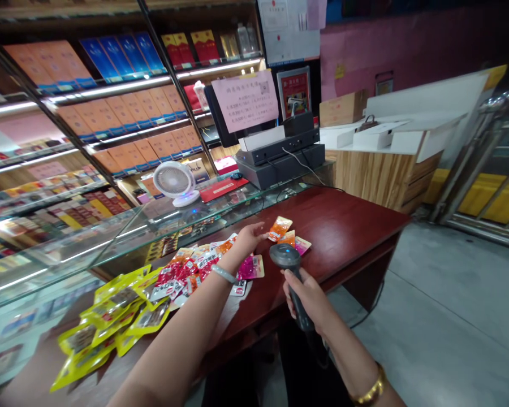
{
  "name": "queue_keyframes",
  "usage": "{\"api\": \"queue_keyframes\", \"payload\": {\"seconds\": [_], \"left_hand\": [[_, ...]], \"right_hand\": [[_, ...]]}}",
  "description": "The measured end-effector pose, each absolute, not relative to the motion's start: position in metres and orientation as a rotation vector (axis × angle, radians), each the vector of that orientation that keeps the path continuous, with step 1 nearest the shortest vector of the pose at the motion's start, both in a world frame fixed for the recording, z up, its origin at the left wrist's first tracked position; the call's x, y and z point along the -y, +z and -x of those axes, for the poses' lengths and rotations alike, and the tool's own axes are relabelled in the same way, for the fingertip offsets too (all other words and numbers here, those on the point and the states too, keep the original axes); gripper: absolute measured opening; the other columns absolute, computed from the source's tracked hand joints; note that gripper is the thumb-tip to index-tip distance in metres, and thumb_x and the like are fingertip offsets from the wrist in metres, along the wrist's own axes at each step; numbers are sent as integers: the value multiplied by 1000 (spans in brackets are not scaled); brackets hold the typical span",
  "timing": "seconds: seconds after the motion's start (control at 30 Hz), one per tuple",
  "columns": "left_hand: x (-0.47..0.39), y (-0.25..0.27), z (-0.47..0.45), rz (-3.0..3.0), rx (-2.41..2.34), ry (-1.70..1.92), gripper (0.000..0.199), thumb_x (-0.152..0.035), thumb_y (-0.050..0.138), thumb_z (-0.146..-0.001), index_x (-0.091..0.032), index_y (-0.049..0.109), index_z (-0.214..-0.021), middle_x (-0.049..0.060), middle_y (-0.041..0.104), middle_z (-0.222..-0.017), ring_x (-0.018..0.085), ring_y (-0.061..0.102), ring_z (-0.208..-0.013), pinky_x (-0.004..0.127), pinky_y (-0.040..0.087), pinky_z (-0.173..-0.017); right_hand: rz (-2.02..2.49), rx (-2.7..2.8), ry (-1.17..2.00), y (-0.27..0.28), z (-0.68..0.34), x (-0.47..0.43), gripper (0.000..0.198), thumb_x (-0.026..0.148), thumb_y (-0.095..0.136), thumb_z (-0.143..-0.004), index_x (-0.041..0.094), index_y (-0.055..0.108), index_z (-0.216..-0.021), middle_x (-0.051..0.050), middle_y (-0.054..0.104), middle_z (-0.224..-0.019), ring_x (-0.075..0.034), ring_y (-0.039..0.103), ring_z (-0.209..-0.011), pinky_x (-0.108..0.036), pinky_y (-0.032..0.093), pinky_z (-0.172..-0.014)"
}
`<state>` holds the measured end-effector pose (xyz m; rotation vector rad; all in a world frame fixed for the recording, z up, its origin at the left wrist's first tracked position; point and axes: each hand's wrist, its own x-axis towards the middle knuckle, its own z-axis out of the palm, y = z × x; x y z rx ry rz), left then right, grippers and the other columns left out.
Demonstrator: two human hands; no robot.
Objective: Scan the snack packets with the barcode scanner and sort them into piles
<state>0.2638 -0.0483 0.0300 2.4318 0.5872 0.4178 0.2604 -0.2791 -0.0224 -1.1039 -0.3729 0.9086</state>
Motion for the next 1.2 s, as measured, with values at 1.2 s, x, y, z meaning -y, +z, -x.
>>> {"api": "queue_keyframes", "payload": {"seconds": [1.2], "left_hand": [[53,5,-239,-2447,-636,496,58,-22,66,-81,-19,50,-136,12,61,-133,22,57,-121,34,44,-101]], "right_hand": [[1222,392,911,-27,-247,265,46,65,61,-79,24,47,-92,11,47,-57,-6,43,-39,-17,36,-35]]}}
